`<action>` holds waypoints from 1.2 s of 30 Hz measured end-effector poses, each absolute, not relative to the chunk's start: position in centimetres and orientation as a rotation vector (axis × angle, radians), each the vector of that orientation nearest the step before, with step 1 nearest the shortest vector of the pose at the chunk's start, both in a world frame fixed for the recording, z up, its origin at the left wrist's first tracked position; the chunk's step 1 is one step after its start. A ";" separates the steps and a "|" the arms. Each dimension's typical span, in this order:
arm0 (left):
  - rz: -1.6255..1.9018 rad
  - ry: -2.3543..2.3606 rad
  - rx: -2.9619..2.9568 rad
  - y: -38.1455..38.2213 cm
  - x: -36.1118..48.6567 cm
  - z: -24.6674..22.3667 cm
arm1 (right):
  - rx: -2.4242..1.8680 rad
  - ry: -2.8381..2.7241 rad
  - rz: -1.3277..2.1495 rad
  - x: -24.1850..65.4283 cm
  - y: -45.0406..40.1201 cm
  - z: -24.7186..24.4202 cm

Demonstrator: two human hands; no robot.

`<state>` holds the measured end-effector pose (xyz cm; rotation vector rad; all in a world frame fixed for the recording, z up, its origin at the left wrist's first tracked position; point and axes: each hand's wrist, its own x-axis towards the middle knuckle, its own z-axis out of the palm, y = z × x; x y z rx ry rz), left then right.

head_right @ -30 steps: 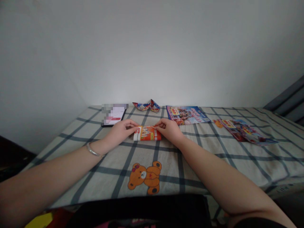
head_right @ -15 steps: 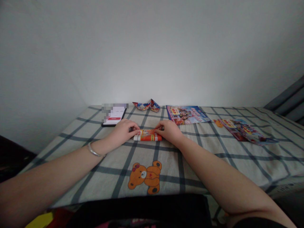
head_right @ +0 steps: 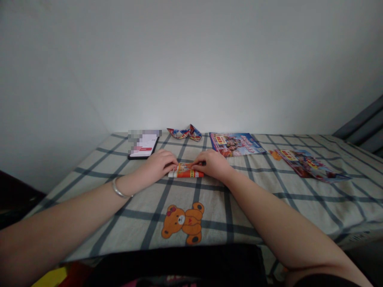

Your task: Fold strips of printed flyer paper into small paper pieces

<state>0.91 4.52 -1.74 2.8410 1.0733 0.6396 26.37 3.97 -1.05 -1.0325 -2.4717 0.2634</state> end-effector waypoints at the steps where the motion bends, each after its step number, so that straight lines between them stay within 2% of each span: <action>1: 0.629 1.059 2.855 4.5 0.9 -1.6 | -1.034 -2.485 0.256 26.3 3.8 -0.8; 16: 0.304 1.076 3.029 2.2 0.7 1.0 | -1.270 -2.508 -0.182 24.4 0.6 0.0; 29: 0.322 1.112 3.020 1.6 0.7 0.7 | -1.252 -2.523 -0.231 24.2 0.3 0.2; 36: 0.305 0.960 2.999 1.6 -0.9 1.0 | -1.186 -2.558 -0.181 24.5 0.5 0.3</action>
